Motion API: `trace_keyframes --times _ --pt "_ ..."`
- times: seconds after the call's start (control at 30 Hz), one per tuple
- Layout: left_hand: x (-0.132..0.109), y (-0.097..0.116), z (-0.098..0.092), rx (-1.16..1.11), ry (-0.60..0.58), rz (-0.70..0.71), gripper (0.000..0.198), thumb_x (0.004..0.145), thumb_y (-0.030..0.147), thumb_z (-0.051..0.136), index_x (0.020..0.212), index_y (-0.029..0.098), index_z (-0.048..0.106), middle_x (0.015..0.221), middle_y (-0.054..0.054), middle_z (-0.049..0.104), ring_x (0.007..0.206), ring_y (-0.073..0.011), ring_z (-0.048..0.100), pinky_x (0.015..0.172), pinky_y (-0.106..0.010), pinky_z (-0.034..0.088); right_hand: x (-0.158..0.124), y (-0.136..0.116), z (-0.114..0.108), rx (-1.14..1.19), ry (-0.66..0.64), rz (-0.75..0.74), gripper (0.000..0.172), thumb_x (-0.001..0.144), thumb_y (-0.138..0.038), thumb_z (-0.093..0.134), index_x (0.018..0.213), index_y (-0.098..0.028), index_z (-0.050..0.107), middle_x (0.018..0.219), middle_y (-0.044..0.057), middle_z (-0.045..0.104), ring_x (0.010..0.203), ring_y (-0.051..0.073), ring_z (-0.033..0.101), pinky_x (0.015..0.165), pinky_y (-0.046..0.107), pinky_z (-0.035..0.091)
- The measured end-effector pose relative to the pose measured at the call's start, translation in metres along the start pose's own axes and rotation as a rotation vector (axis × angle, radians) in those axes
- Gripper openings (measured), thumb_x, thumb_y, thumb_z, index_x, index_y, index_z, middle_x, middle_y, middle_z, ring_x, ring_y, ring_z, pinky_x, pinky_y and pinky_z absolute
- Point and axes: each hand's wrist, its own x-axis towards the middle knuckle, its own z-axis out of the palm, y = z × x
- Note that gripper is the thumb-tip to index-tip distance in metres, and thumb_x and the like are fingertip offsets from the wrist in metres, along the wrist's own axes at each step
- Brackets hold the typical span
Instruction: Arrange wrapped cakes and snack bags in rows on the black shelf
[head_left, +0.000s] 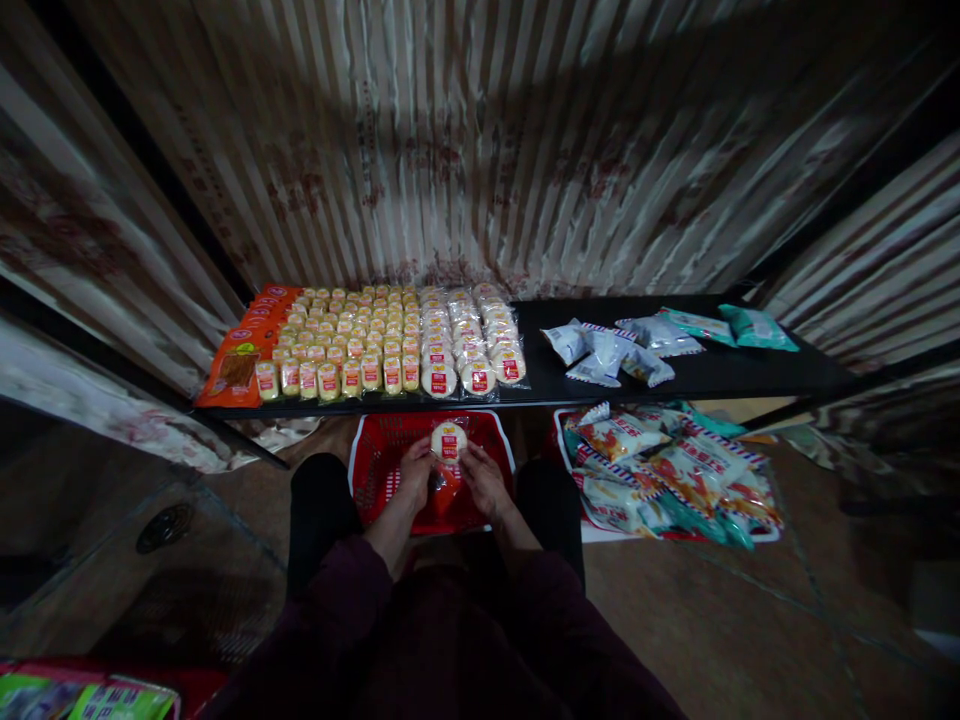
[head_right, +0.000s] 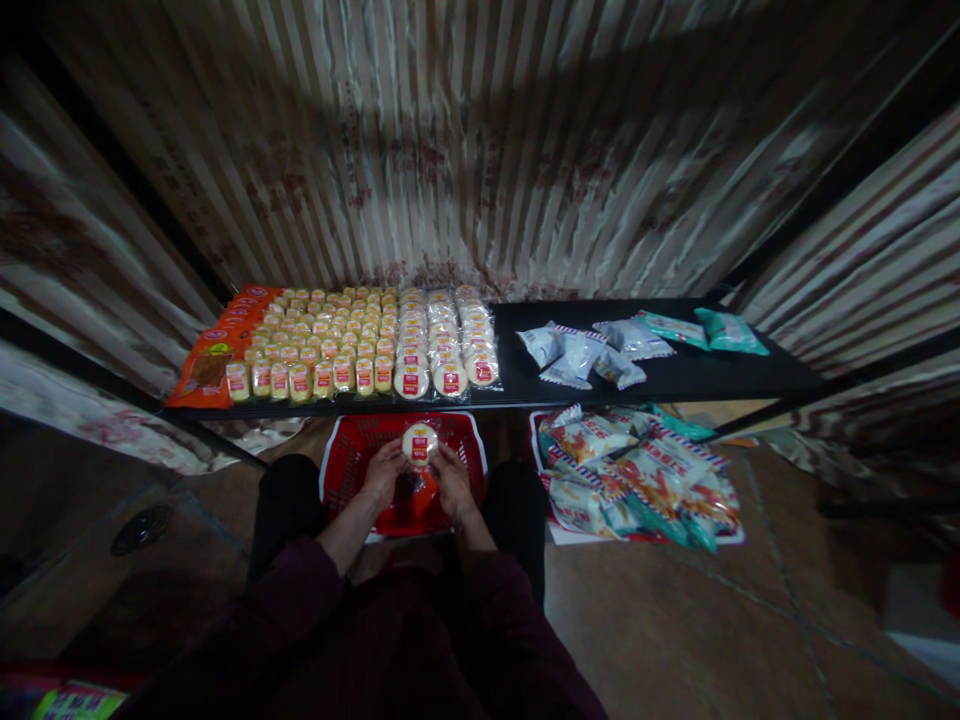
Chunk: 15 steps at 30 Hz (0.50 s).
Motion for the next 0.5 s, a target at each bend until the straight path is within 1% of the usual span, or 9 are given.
trace_keyframes --times 0.1,0.23,0.37,0.5 --pt "-0.0003 0.0015 0.0022 0.029 0.005 0.005 0.028 0.057 0.007 0.069 0.084 0.015 0.067 0.082 -0.005 0.07 0.075 -0.0145 0.064 0.074 -0.028 0.049 -0.0028 -0.0022 0.0032 0.002 -0.016 -0.012 0.032 0.05 -0.025 0.082 0.079 -0.021 0.07 0.077 -0.001 0.072 0.066 0.011 0.063 0.06 0.021 0.05" --pt "-0.0018 0.0027 0.0053 0.095 0.013 0.006 0.024 0.061 0.008 0.067 0.084 0.016 0.068 0.079 -0.003 0.07 0.068 -0.0124 0.062 0.068 -0.025 0.048 -0.0055 -0.0071 0.0061 -0.001 -0.004 -0.021 0.034 0.05 -0.025 0.081 0.082 -0.021 0.07 0.076 -0.001 0.072 0.063 0.011 0.062 0.058 0.021 0.049" --pt "-0.0037 0.002 0.0068 0.149 0.026 -0.009 0.021 0.061 0.011 0.07 0.081 0.016 0.068 0.073 -0.002 0.069 0.062 -0.0124 0.061 0.064 -0.025 0.047 -0.0063 -0.0096 0.0073 -0.036 0.018 -0.042 0.035 0.051 -0.025 0.08 0.084 -0.021 0.07 0.077 0.0 0.072 0.064 0.013 0.062 0.058 0.023 0.049" --pt "-0.0019 -0.0009 0.0065 0.201 0.054 -0.014 0.021 0.062 0.01 0.069 0.082 0.016 0.067 0.069 -0.001 0.067 0.057 -0.0117 0.059 0.061 -0.025 0.046 -0.0062 -0.0079 0.0067 -0.041 0.053 -0.036 0.036 0.048 -0.025 0.08 0.082 -0.02 0.07 0.071 -0.001 0.071 0.059 0.012 0.06 0.055 0.023 0.047"
